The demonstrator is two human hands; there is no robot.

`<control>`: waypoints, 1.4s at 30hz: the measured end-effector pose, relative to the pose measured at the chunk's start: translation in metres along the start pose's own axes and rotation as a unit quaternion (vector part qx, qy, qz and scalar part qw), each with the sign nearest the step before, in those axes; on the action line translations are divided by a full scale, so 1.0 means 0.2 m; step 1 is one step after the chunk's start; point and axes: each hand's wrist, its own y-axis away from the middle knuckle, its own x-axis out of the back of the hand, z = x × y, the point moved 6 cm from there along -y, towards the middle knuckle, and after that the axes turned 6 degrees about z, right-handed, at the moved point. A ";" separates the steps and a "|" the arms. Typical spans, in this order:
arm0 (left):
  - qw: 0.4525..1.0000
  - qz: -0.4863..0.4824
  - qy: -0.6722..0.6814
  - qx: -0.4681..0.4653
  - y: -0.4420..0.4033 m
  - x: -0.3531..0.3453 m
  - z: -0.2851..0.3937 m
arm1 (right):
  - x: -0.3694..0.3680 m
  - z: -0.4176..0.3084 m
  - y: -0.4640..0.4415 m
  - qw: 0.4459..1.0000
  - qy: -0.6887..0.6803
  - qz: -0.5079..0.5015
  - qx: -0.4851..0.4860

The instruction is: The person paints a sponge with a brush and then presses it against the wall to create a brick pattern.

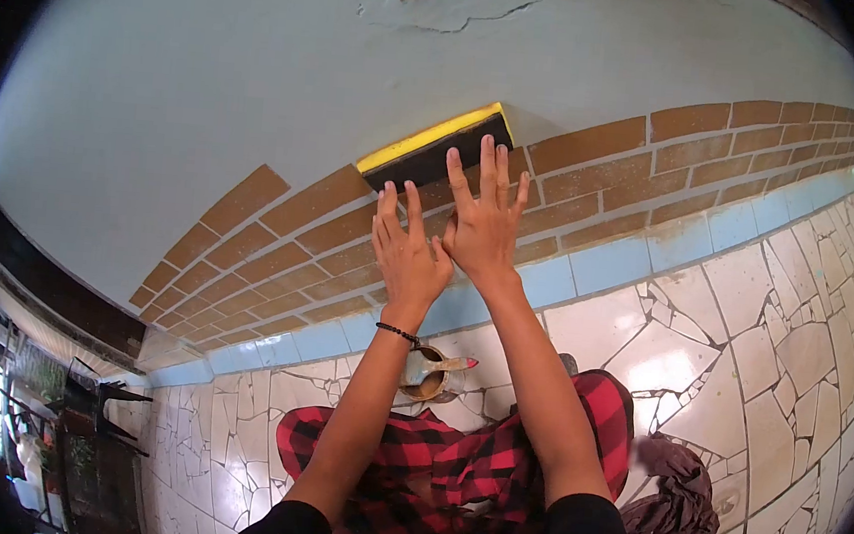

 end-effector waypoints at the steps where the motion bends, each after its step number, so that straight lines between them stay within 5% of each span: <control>1: 1.000 -0.002 0.002 0.001 -0.02 0.00 0.00 | 0.00 0.00 -0.02 1.000 0.003 -0.006 -0.002; 17: 0.999 0.045 0.011 0.003 -0.02 -0.03 0.02 | -0.03 0.03 -0.01 0.999 0.033 -0.030 -0.002; 42: 0.999 -0.017 -0.012 0.042 -0.04 -0.02 0.04 | -0.05 0.04 -0.02 0.998 0.056 -0.039 0.006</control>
